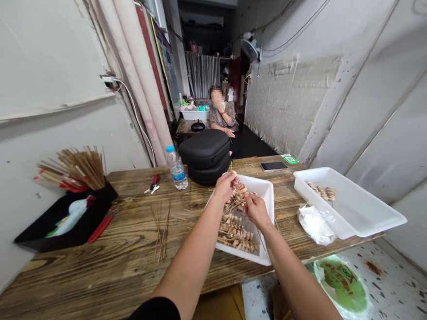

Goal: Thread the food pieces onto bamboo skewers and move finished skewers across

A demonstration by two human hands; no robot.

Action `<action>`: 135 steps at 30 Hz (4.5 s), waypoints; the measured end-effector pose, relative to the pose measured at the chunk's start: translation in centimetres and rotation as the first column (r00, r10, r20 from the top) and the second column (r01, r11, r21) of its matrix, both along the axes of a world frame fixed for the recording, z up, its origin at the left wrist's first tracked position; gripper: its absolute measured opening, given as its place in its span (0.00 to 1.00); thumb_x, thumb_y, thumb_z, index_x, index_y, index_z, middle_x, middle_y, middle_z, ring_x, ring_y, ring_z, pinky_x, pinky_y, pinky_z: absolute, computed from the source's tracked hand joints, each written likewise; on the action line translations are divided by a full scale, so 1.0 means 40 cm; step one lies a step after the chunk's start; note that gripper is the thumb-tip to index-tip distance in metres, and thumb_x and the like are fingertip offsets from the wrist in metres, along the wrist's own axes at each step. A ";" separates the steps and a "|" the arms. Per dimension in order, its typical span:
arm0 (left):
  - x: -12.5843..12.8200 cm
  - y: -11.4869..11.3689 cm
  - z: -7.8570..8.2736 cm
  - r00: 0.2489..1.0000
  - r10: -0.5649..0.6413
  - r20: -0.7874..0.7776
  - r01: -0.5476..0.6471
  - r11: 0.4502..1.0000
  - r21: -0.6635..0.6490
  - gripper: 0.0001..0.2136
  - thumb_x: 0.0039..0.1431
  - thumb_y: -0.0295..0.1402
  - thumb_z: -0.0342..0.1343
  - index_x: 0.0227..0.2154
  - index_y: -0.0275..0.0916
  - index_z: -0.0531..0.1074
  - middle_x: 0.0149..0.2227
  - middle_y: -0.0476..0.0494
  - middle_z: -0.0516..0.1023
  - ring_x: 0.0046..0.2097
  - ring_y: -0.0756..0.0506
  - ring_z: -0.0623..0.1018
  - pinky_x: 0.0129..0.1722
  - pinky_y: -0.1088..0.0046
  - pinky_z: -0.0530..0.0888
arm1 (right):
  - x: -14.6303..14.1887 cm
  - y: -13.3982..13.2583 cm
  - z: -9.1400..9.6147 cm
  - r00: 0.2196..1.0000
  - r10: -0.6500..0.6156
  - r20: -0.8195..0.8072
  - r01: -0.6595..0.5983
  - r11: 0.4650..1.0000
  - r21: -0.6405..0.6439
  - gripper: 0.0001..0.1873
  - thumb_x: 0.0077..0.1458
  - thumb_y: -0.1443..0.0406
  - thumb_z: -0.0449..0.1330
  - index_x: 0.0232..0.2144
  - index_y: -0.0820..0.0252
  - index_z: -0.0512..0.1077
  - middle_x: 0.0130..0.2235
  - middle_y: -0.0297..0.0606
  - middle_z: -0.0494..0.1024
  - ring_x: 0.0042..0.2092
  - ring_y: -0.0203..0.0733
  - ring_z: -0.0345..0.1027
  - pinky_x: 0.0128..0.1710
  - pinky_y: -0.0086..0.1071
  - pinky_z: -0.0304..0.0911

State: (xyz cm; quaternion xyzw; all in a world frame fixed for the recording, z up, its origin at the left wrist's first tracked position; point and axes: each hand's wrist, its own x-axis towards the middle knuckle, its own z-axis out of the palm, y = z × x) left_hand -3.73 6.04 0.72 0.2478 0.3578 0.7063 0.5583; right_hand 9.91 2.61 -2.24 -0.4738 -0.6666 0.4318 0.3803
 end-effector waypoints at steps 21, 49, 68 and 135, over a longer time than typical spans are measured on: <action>0.016 -0.003 -0.003 0.989 0.039 -0.146 -0.043 0.999 -0.026 0.12 0.47 0.27 0.61 0.36 0.34 0.68 0.32 0.42 0.79 0.25 0.53 0.74 0.22 0.81 0.63 | -0.004 -0.014 0.027 0.970 -0.020 -0.242 -0.041 0.968 -0.247 0.16 0.55 0.56 0.49 0.20 0.57 0.60 0.12 0.26 0.61 0.11 0.28 0.40 0.10 0.25 0.36; -0.006 0.002 -0.008 0.972 -0.169 0.161 0.170 0.985 0.009 0.07 0.46 0.23 0.62 0.28 0.33 0.70 0.29 0.45 0.76 0.24 0.54 0.69 0.25 0.76 0.69 | -0.008 -0.029 0.053 0.921 -0.032 -0.387 -0.131 0.913 -0.387 0.20 0.53 0.55 0.53 0.16 0.58 0.57 0.10 0.26 0.59 0.10 0.26 0.36 0.09 0.23 0.31; 0.014 -0.004 -0.002 0.947 -0.257 0.196 0.272 0.961 -0.056 0.05 0.56 0.28 0.57 0.26 0.32 0.72 0.26 0.44 0.73 0.25 0.52 0.69 0.26 0.74 0.68 | -0.005 -0.027 0.052 0.903 -0.035 -0.429 -0.142 0.917 -0.374 0.18 0.52 0.54 0.53 0.17 0.58 0.59 0.10 0.26 0.57 0.11 0.26 0.36 0.10 0.24 0.30; -0.036 0.014 -0.009 0.979 0.204 -0.020 -0.203 0.979 0.025 0.02 0.49 0.26 0.62 0.27 0.34 0.75 0.21 0.52 0.71 0.20 0.58 0.65 0.20 0.83 0.60 | 0.000 -0.027 0.052 0.890 0.027 -0.454 -0.222 0.898 -0.381 0.24 0.50 0.52 0.56 0.13 0.57 0.54 0.09 0.25 0.53 0.11 0.25 0.34 0.10 0.23 0.29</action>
